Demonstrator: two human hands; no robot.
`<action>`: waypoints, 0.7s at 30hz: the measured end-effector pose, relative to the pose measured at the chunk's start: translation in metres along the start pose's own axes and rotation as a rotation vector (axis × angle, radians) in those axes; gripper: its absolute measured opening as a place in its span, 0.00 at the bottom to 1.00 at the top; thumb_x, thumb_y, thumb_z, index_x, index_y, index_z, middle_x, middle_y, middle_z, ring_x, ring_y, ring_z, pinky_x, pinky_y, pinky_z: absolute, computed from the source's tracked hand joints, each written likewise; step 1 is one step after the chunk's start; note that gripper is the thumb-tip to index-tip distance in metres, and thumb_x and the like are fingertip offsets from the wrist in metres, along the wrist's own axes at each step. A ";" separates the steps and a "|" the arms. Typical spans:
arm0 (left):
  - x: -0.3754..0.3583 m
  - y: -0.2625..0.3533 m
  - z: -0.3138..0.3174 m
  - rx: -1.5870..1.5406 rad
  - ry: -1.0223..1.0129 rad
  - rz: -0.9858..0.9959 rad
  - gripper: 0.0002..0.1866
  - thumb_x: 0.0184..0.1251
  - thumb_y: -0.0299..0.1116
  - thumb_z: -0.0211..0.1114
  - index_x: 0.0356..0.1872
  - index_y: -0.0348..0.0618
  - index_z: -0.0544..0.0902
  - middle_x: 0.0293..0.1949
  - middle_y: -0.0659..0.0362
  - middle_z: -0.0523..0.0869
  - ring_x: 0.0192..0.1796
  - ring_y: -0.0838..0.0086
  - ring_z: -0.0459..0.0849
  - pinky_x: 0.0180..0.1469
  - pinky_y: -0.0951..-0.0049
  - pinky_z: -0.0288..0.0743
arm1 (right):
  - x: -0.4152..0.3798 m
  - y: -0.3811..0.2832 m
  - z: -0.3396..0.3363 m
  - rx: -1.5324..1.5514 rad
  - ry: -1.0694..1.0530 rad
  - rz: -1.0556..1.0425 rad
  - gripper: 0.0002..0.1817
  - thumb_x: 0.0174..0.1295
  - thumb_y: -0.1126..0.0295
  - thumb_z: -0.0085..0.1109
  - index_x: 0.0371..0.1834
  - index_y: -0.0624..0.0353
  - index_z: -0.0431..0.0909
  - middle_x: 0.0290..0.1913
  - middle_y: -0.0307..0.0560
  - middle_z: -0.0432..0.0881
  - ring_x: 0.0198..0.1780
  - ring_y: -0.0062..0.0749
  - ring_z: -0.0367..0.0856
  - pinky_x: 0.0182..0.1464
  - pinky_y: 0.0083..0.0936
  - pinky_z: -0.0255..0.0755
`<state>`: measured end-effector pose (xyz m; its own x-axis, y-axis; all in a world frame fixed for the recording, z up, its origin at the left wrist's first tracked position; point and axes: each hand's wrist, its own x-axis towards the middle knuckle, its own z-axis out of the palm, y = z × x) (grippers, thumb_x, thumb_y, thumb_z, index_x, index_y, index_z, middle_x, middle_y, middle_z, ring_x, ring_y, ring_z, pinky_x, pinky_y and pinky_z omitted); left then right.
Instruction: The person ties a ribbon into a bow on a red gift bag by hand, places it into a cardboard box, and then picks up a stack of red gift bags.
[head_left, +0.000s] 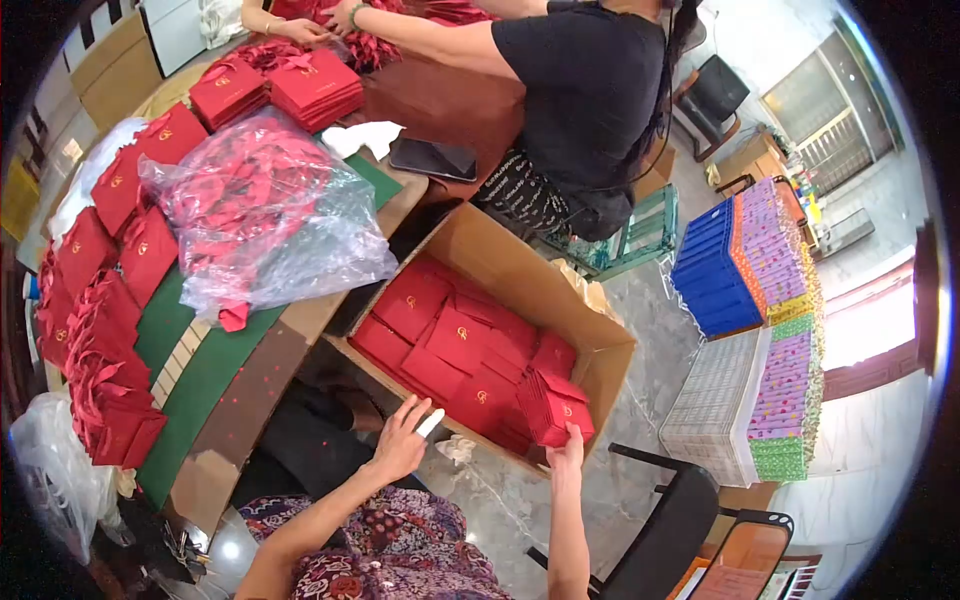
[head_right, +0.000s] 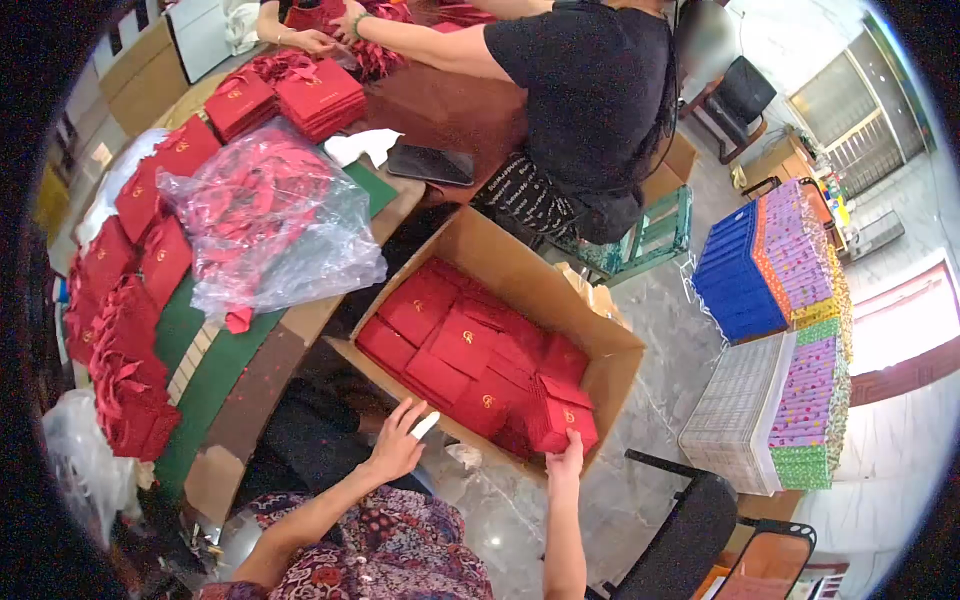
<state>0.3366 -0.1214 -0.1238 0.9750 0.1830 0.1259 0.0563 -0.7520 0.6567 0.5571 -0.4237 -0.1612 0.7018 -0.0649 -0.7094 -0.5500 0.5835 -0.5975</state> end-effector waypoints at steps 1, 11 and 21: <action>0.000 0.001 -0.004 -0.067 -0.011 -0.016 0.34 0.56 0.27 0.69 0.68 0.43 0.73 0.74 0.50 0.62 0.77 0.48 0.55 0.72 0.51 0.60 | -0.024 0.000 0.011 0.001 -0.010 0.003 0.23 0.62 0.74 0.61 0.62 0.51 0.73 0.61 0.44 0.80 0.61 0.43 0.80 0.66 0.53 0.73; -0.013 0.027 -0.119 -0.670 0.358 -0.243 0.39 0.58 0.38 0.76 0.71 0.42 0.69 0.71 0.49 0.68 0.71 0.51 0.68 0.73 0.57 0.62 | -0.161 0.055 0.113 -0.360 -0.437 0.305 0.19 0.64 0.69 0.63 0.58 0.58 0.76 0.58 0.43 0.83 0.60 0.37 0.80 0.67 0.44 0.72; -0.110 0.029 -0.227 0.492 0.312 -0.157 0.51 0.38 0.35 0.78 0.72 0.50 0.68 0.72 0.52 0.65 0.76 0.53 0.58 0.75 0.47 0.56 | -0.265 0.147 0.221 -0.699 -0.827 0.564 0.19 0.66 0.70 0.62 0.59 0.63 0.75 0.56 0.48 0.84 0.58 0.36 0.82 0.64 0.39 0.76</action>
<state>0.1820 -0.0199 0.0497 0.8423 0.4366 0.3161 0.3598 -0.8920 0.2735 0.3909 -0.1418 0.0215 0.2225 0.7401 -0.6346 -0.8168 -0.2138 -0.5358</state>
